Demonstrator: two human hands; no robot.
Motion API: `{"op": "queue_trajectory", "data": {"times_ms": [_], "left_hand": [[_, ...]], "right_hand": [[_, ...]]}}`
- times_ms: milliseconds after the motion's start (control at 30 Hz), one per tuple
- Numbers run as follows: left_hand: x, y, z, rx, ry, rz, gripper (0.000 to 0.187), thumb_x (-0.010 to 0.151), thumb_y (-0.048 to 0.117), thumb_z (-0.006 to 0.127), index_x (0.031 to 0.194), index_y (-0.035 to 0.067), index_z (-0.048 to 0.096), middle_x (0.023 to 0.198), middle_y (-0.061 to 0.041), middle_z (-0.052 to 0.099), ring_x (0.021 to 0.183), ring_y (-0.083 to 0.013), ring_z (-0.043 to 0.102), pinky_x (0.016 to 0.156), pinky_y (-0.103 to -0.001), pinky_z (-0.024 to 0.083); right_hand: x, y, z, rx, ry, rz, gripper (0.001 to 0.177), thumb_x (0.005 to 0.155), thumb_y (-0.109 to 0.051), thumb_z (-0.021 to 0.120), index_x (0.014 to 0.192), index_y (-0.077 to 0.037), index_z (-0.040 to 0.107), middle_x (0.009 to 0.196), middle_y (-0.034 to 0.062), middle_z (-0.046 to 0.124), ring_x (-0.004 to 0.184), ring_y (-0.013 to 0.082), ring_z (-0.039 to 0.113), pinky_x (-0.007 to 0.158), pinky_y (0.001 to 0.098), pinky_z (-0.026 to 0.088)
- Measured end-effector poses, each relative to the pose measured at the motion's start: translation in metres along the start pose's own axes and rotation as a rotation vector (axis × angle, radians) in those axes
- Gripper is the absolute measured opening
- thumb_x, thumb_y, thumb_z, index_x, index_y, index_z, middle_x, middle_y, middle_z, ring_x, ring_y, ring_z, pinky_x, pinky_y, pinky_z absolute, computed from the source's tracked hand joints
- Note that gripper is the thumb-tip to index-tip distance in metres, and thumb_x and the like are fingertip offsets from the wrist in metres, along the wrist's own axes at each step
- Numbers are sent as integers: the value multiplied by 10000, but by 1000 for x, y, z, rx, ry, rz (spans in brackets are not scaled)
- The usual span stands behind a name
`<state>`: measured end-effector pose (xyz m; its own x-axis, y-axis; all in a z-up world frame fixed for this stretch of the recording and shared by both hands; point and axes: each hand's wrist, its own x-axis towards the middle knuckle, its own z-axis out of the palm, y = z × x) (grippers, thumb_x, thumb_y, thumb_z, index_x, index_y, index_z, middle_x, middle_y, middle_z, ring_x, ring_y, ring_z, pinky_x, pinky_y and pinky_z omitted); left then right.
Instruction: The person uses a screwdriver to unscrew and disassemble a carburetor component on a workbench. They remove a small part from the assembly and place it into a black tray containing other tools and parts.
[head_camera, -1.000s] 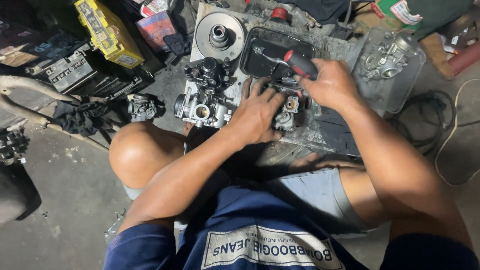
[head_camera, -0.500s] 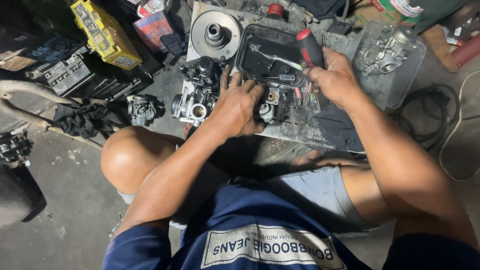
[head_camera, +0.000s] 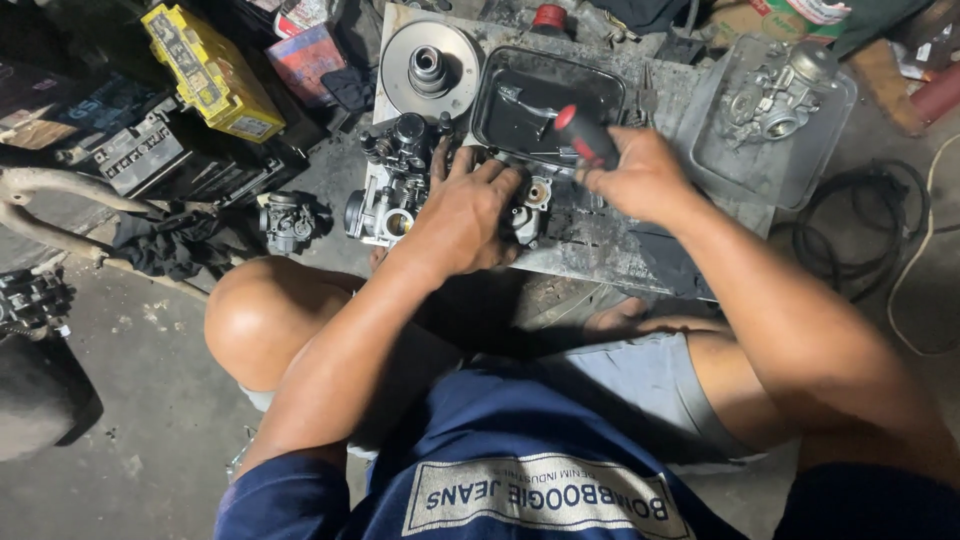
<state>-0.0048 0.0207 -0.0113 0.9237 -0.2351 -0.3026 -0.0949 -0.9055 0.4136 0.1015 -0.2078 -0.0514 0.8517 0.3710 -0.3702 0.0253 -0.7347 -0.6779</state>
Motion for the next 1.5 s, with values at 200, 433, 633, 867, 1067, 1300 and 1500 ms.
{"op": "queue_trajectory", "data": {"times_ms": [200,433,633,867,1067,1300,1500], "left_hand": [[-1,1,-2,20,-25,-13,875,603,426,920,1348,145,558,1279,-126,620,1321,-420,420,1172,-720,141],[-4,7,-4,-24,-47,-23,882,664,403,905,1413,139,522,1314,-141,614,1331,-424,426,1180,-713,139],[-3,5,-1,-24,-38,-22,893,663,407,906,1422,159,508,1328,-123,606,1337,-406,426,1178,-714,154],[-3,7,-3,-10,-36,-22,891,662,404,909,1423,170,509,1326,-103,605,1348,-387,426,1184,-701,160],[-3,6,1,7,-21,-8,879,660,418,903,1411,159,526,1307,-103,620,1340,-375,440,1187,-699,163],[-1,7,0,13,-8,5,900,664,424,890,1438,149,525,1297,-114,638,1340,-364,446,1186,-704,160],[0,7,-3,20,-19,5,913,663,443,882,1445,144,517,1339,-125,621,1347,-370,454,1183,-715,164]], "right_hand": [[-5,7,27,-276,-98,159,269,765,-285,789,1017,-194,811,832,46,771,855,269,754,679,386,566],[-13,-8,38,-360,-106,201,307,779,-239,758,1075,-168,797,917,87,785,987,308,749,775,446,608],[-10,-1,43,-330,-69,174,272,772,-218,707,1026,-216,803,879,64,777,975,306,744,735,459,610],[-15,-4,43,-258,-33,166,209,777,-183,678,947,-167,798,807,102,763,938,327,746,687,493,585],[-19,-11,41,-297,-20,167,240,772,-195,698,986,-157,801,817,118,769,943,338,749,712,485,602],[-32,-43,13,-422,-57,201,409,834,-280,717,1194,-94,773,1019,179,784,1062,374,727,846,502,610],[-20,-35,-7,-366,84,190,302,781,-239,739,1052,-122,803,896,128,779,950,334,750,737,474,598]]}}
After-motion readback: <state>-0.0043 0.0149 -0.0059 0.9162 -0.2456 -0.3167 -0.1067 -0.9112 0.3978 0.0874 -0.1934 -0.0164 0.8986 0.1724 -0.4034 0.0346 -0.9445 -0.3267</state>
